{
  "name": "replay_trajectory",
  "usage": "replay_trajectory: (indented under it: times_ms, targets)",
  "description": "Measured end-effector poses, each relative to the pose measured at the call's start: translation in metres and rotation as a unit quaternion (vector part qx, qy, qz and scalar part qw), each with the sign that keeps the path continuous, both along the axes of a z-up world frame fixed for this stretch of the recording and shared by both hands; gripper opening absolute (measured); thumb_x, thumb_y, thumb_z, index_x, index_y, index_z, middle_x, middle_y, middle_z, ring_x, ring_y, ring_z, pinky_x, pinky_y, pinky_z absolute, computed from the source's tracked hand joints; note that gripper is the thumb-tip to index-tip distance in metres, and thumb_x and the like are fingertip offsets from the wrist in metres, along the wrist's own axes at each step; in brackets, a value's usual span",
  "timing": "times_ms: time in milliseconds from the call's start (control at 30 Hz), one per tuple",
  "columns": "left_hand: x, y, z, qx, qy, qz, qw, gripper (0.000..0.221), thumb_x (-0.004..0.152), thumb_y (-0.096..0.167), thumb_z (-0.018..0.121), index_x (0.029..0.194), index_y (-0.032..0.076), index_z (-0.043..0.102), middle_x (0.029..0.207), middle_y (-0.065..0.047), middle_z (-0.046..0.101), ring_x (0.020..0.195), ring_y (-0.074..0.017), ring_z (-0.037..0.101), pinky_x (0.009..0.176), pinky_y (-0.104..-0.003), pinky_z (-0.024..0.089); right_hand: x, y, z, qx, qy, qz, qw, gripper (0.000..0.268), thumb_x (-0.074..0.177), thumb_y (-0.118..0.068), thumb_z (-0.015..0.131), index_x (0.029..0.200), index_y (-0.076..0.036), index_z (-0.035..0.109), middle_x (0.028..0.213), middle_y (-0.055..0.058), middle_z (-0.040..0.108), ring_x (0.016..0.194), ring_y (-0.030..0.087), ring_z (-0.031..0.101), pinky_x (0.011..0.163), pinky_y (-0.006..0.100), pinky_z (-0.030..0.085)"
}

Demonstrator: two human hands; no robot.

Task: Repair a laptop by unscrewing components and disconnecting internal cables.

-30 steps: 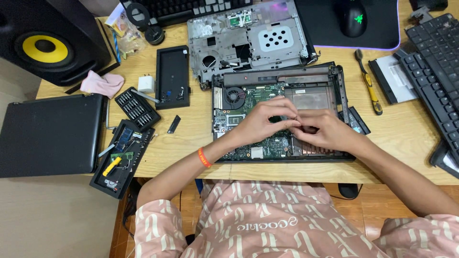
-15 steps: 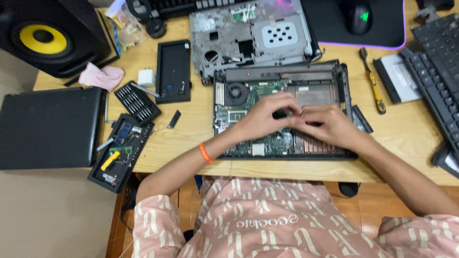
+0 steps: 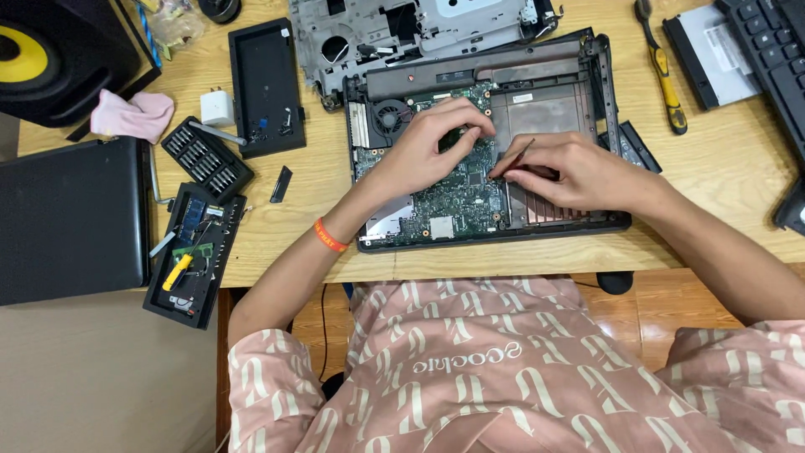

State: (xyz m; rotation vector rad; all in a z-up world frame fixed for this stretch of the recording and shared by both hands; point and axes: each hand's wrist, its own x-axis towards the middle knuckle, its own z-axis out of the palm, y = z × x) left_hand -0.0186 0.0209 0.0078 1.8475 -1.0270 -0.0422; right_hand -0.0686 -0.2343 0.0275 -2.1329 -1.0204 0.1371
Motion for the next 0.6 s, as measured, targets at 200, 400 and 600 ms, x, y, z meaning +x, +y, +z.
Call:
replay_trajectory:
  times_ms: [200, 400, 600]
  targets:
    - [-0.002, 0.000, -0.004, 0.009, -0.023, -0.019, 1.000, 0.010, 0.100, 0.006, 0.065, 0.109, 0.003, 0.070, 0.108, -0.009, 0.066, 0.107, -0.0256, 0.064, 0.096, -0.037, 0.052, 0.001, -0.001, -0.003, -0.004, 0.000, 0.012, 1.000, 0.021, 0.094, -0.011, 0.066, 0.110, 0.001, 0.074, 0.112, 0.012, 0.075, 0.089, 0.026, 0.074, 0.080, 0.036, 0.059]
    - [-0.007, -0.001, 0.004, 0.057, -0.047, -0.059, 0.995, 0.021, 0.093, 0.014, 0.077, 0.110, 0.003, 0.070, 0.119, -0.007, 0.061, 0.120, -0.0270, 0.054, 0.107, -0.040, 0.045, 0.001, -0.001, -0.007, -0.020, 0.000, -0.021, 1.000, 0.024, 0.094, -0.013, 0.069, 0.111, 0.003, 0.071, 0.093, 0.015, 0.074, 0.068, 0.022, 0.070, 0.063, 0.035, 0.057]
    - [-0.014, -0.010, -0.003, 0.084, -0.076, -0.055, 0.992, 0.020, 0.086, 0.021, 0.083, 0.093, 0.006, 0.072, 0.122, -0.006, 0.059, 0.126, -0.0276, 0.048, 0.111, -0.043, 0.039, 0.000, 0.000, -0.005, -0.043, 0.059, -0.058, 0.996, 0.025, 0.093, -0.014, 0.070, 0.110, 0.001, 0.060, 0.059, 0.006, 0.062, 0.048, 0.017, 0.057, 0.047, 0.035, 0.044]
